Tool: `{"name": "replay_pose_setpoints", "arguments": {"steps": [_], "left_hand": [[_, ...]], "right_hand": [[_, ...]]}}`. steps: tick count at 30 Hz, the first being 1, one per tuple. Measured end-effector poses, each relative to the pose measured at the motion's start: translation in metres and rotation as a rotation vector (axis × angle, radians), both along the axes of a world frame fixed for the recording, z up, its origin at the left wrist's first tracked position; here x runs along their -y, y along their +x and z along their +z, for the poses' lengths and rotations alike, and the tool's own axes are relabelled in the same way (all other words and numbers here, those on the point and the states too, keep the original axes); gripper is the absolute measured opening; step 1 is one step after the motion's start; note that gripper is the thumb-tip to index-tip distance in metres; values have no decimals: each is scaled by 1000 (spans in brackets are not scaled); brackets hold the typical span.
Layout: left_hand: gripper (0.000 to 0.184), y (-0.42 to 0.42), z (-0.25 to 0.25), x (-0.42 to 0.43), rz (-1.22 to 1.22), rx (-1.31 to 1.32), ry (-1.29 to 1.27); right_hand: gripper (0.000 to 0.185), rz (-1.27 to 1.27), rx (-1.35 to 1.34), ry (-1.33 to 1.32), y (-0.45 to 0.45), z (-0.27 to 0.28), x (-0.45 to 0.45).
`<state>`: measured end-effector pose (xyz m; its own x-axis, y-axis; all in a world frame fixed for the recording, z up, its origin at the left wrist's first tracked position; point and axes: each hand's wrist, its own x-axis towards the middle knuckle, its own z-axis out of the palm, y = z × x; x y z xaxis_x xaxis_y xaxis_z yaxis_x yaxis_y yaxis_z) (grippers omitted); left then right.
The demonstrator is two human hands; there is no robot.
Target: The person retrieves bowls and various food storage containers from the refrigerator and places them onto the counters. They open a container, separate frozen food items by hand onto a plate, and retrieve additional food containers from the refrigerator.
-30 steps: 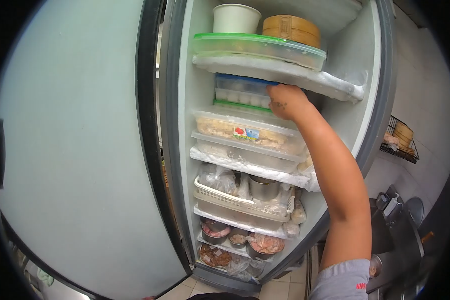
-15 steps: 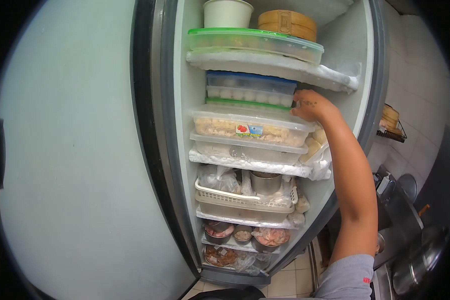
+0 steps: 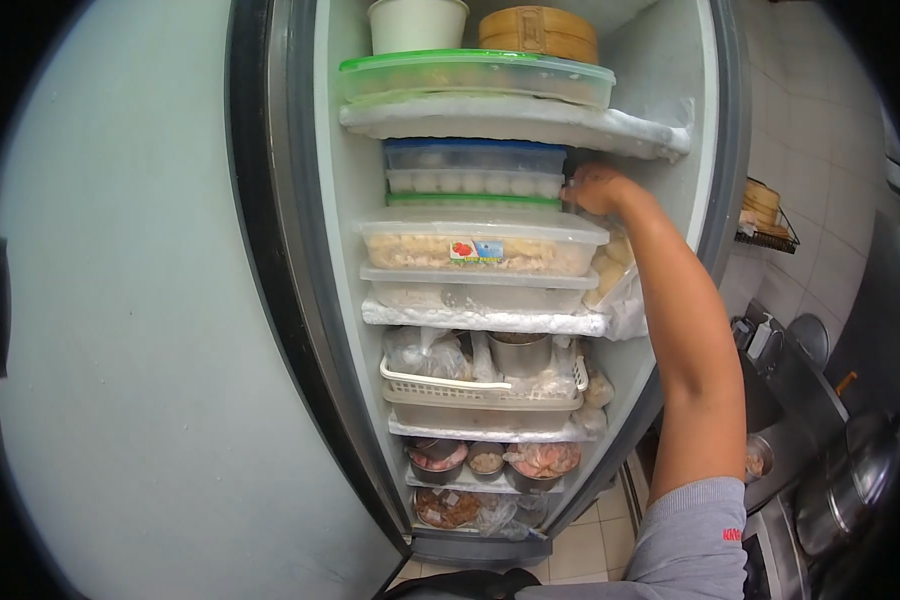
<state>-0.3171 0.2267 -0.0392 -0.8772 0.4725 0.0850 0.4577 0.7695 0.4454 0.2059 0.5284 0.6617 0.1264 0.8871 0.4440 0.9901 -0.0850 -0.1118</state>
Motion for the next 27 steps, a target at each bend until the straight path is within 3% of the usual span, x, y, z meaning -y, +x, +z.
{"name": "replay_pose_setpoints", "arguments": {"steps": [5,11,16,19,27], "left_hand": [[43,0,-2,-2,-26,26,-34],[40,0,-4,-10,-64,54,-81],[39,0,-8,-16,-94,89,-126],[38,1,-11,-15,-119,115,-160],[35,2,-27,-6,-290,358,-305]], "right_hand": [[56,131,187,-38,-24,-2,19],[49,272,3,33,-55,2,74],[33,417,-5,285,-68,1,126],[34,490,-151,242,-66,1,144],[31,324,71,203,-42,-3,96]]}}
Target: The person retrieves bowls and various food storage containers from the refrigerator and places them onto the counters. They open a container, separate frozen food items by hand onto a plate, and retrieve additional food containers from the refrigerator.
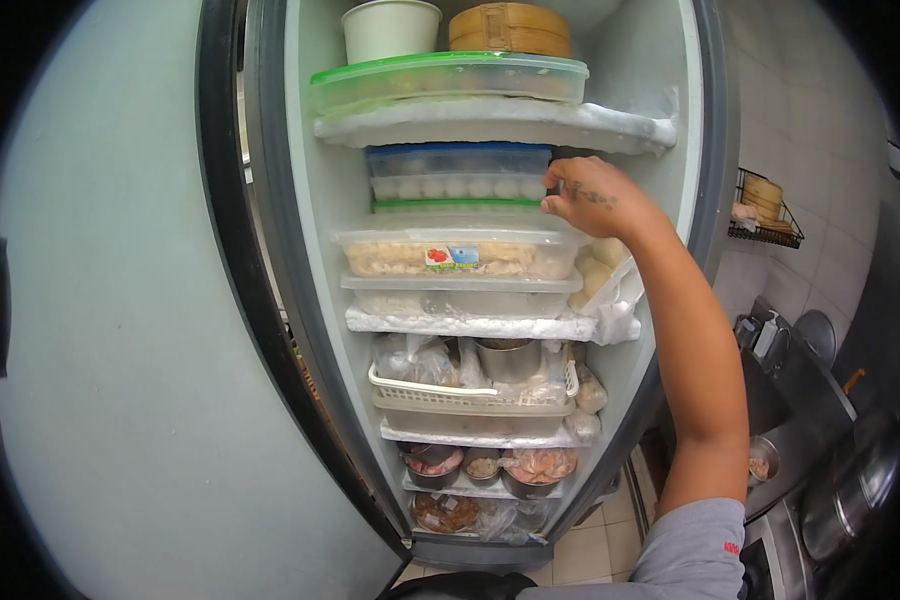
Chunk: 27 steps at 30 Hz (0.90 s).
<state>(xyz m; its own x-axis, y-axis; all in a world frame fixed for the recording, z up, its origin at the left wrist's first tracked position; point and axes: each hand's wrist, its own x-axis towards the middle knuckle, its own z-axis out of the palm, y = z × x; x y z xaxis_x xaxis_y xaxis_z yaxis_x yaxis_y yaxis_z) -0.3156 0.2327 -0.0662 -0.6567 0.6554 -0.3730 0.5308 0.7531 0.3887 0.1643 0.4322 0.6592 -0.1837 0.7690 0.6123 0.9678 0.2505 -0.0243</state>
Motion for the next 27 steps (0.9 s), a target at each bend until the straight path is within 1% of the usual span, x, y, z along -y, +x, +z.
{"name": "replay_pose_setpoints", "arguments": {"steps": [1,2,3,4,5,6,8,10,12,14,16,17,18,19,20,21,22,23,24,25,26,27], "left_hand": [[35,-1,3,3,-45,81,-16],[35,0,5,5,-103,190,-21],[35,-1,8,2,-155,322,18],[34,3,28,-8,-205,511,109],[34,7,52,-25,-253,715,246],[34,29,126,-52,-221,1102,439],[38,53,222,-79,-428,1107,722],[36,75,312,-94,-494,1059,990],[36,87,383,-108,-638,1038,1150],[28,105,452,-120,-798,982,1290],[37,140,525,-134,-843,1054,1432],[38,154,557,-146,-932,1050,1448],[39,168,588,-162,-951,995,1454],[41,178,612,-195,-1006,632,1589],[41,186,638,-227,-947,391,1617],[41,194,662,-258,-884,153,1627],[39,203,680,-292,-799,186,1562],[39,209,699,-309,-793,248,1413],[38,215,718,-326,-782,296,1260],[38,217,732,-332,-838,366,1017],[38,220,738,-341,-852,358,1025],[37,222,740,-350,-779,355,951]], "right_hand": [[33,-53,32,-20,1,1,-6],[33,-51,37,-27,2,1,-15],[33,-70,51,-19,5,0,-25],[34,-90,64,-11,7,-1,-33],[34,-90,68,-21,9,-1,-38],[35,-125,63,-28,10,-2,-43],[36,-141,70,-39,16,-1,-58],[39,-126,8,-42,27,-2,-73],[40,-144,-11,-16,20,-1,-69],[41,-171,-39,14,23,1,-73],[51,-159,9,28,39,1,-94],[51,-150,9,32,44,1,-103],[51,-205,-34,-28,48,1,-112],[51,-261,-78,-87,51,3,-118],[51,-257,-80,-83,49,4,-120],[50,-211,-228,-155,45,3,-120],[51,-163,-379,-221,44,5,-121],[51,-162,-389,-209,48,5,-131],[55,-151,-342,-200,55,2,-149],[60,-142,-296,-189,62,2,-158],[60,-156,-273,-143,53,3,-149],[60,-161,-284,-134,48,3,-148]]}}
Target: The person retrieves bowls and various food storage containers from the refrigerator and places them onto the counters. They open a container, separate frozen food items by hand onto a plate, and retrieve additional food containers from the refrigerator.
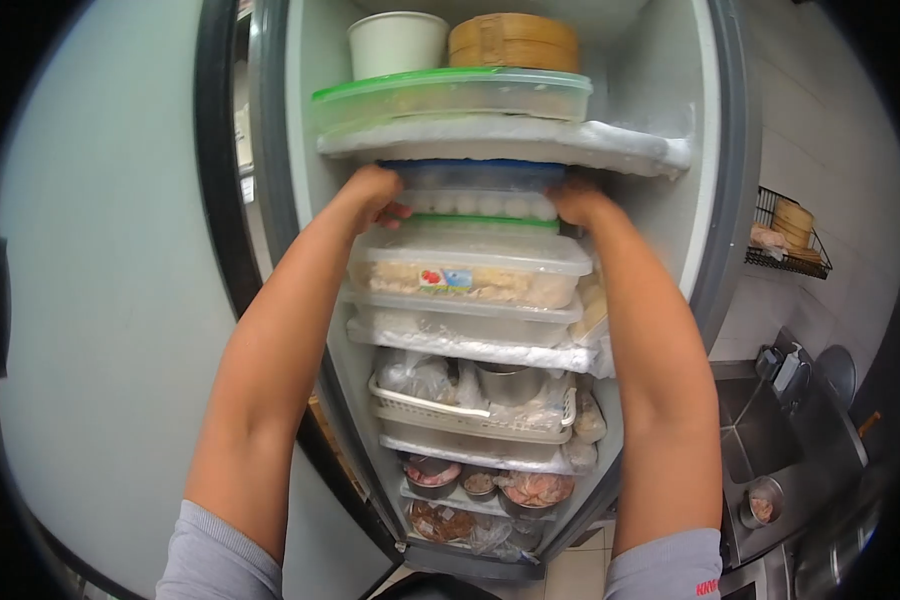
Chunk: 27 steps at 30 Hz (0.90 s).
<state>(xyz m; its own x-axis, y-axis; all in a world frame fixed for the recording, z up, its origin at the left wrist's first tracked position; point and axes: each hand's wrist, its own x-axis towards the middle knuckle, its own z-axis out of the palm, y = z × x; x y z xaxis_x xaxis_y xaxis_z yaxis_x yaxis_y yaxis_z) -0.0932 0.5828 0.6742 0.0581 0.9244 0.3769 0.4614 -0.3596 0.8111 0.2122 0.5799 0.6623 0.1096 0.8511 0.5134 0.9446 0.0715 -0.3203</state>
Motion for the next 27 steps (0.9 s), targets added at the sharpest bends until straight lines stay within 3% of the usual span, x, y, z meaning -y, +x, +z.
{"name": "replay_pose_setpoints", "arguments": {"steps": [2,3,5,8,12,13,18,21,23,27], "left_hand": [[36,1,-1,-27,51,-15,-78],[36,1,-4,-41,71,-141,-51],[36,3,-3,-55,74,-286,-28],[31,-1,2,-56,87,-216,-110],[22,-12,1,-53,-29,-78,-100],[23,-14,0,-54,-65,-24,-121],[28,-2,-2,-45,-221,17,-106],[41,0,0,-47,-201,-58,-186],[56,-4,-1,-49,-312,93,-183],[42,-8,-5,-46,-288,66,-80]], "right_hand": [[60,24,202,-18,-1,1,-1],[60,12,190,-16,3,-3,-7],[59,146,171,213,8,-20,-21],[58,103,-18,-32,-6,-1,6],[55,43,-1,-10,7,2,-7],[51,53,-305,-72,3,6,6],[47,135,-523,-40,26,-2,11],[49,169,-624,1,16,-6,12],[51,213,-779,95,10,-9,16],[41,280,-866,150,12,-24,5]]}}
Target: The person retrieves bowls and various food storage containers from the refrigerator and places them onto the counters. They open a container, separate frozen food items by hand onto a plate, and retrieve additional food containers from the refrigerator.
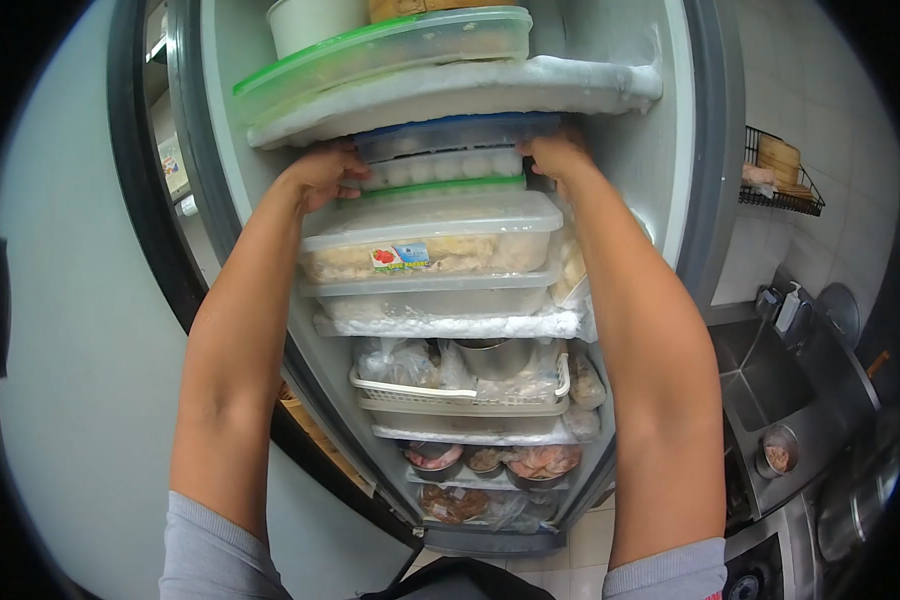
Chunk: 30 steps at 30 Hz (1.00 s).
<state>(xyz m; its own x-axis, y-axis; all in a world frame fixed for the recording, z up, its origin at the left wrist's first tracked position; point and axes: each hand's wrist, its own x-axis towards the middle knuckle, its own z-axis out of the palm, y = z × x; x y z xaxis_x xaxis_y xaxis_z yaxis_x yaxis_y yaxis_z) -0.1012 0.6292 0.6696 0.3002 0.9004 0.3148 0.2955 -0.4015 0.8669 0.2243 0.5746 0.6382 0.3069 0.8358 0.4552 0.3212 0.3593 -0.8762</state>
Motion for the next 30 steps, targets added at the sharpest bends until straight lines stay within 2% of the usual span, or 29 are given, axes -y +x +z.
{"name": "replay_pose_setpoints", "arguments": {"steps": [2,3,5,6,8,12,18,20,22,24,27,29,30], "left_hand": [[47,-1,-3,-1,10,30,23],[47,-2,-3,-2,11,34,23],[67,-2,0,1,-34,12,16],[67,0,-1,3,-35,12,20],[59,5,1,7,8,7,37],[49,8,3,-10,-83,-82,-65],[51,2,2,-15,-90,-159,-71],[53,-8,2,-3,-108,-131,-43],[55,-13,3,10,-133,-105,-7],[59,-12,4,22,-22,-11,-29],[53,-12,6,37,52,-41,9],[49,-17,3,44,86,-53,16],[44,-18,1,48,117,-68,24]], "right_hand": [[36,52,-198,54,0,-9,0],[36,52,-193,53,1,-11,-2],[35,37,-218,96,13,-15,-14],[35,37,-217,101,22,-14,-19],[34,-260,17,121,39,-4,-28],[38,-293,-37,129,34,6,-40],[46,-364,133,102,23,3,-23],[46,-219,124,154,35,5,-27],[43,-212,120,148,31,5,-23],[41,-208,118,145,30,7,-13],[33,-228,384,184,29,4,-7],[28,-23,-62,177,4,2,44],[28,-21,-62,173,-2,1,61]]}}
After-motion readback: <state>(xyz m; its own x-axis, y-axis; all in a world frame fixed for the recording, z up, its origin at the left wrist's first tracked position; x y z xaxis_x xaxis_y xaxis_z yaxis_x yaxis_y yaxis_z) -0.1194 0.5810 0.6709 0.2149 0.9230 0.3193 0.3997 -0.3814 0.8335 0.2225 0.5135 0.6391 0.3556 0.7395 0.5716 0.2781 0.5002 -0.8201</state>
